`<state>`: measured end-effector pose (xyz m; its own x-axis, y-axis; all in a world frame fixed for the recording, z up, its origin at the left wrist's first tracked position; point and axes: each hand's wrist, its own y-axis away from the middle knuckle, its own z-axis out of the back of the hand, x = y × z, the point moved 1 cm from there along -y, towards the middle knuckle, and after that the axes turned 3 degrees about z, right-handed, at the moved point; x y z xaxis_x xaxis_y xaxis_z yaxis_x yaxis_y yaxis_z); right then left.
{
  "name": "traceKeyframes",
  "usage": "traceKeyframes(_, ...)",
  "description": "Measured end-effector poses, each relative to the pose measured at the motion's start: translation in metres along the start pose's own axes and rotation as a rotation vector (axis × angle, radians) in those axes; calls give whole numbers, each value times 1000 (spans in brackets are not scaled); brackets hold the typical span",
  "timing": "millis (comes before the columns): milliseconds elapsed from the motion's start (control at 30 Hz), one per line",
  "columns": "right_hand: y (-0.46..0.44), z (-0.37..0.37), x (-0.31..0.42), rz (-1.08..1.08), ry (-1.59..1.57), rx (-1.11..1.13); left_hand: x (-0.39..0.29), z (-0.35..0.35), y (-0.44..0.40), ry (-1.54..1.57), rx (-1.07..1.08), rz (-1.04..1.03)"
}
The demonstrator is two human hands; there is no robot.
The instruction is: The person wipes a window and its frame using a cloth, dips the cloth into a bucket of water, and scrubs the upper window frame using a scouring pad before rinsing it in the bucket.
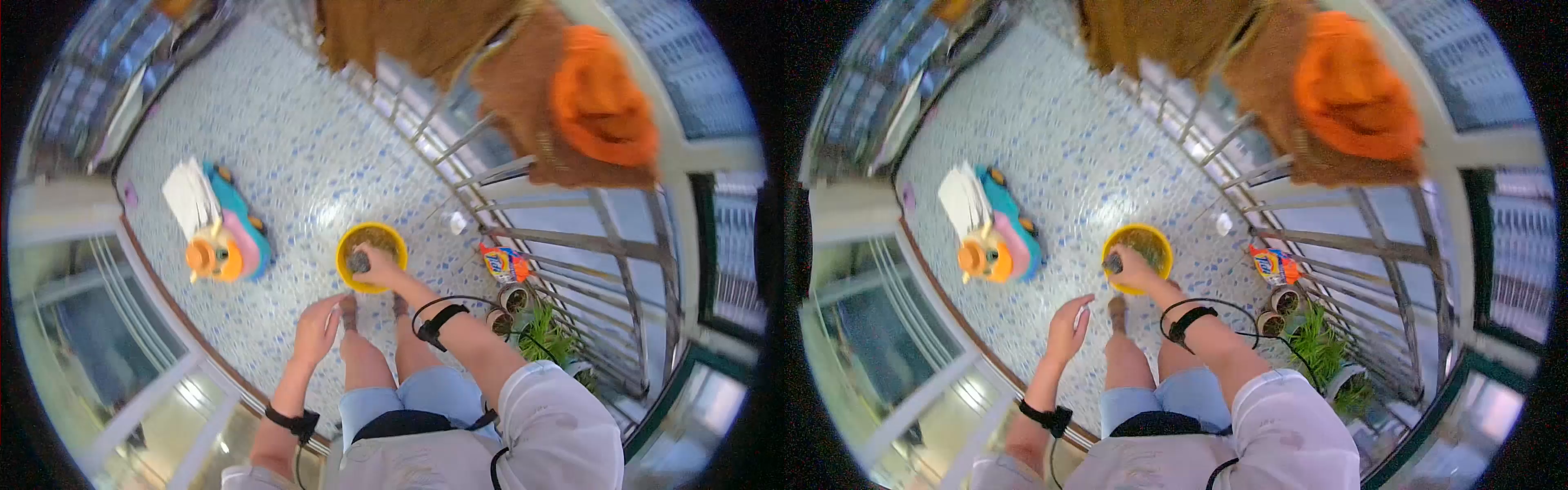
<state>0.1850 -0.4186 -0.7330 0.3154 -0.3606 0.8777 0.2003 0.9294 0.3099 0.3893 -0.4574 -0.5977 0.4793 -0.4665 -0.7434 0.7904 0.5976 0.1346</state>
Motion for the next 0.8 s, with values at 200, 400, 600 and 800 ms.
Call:
traceKeyframes(200, 42, 20, 75, -28, 120, -168, -43, 33, 5, 14, 31, -147)
traceKeyframes(400, 92, 17, 123, -94, -213, -496, -54, 63, -1, -182, 224, -464)
traceKeyframes(600, 115, 22, 149, 40, -70, -695, -86, 141, 28, -79, 213, -493)
traceKeyframes(800, 123, 44, 215, -32, -60, -809, -49, 163, 49, -115, 194, -436)
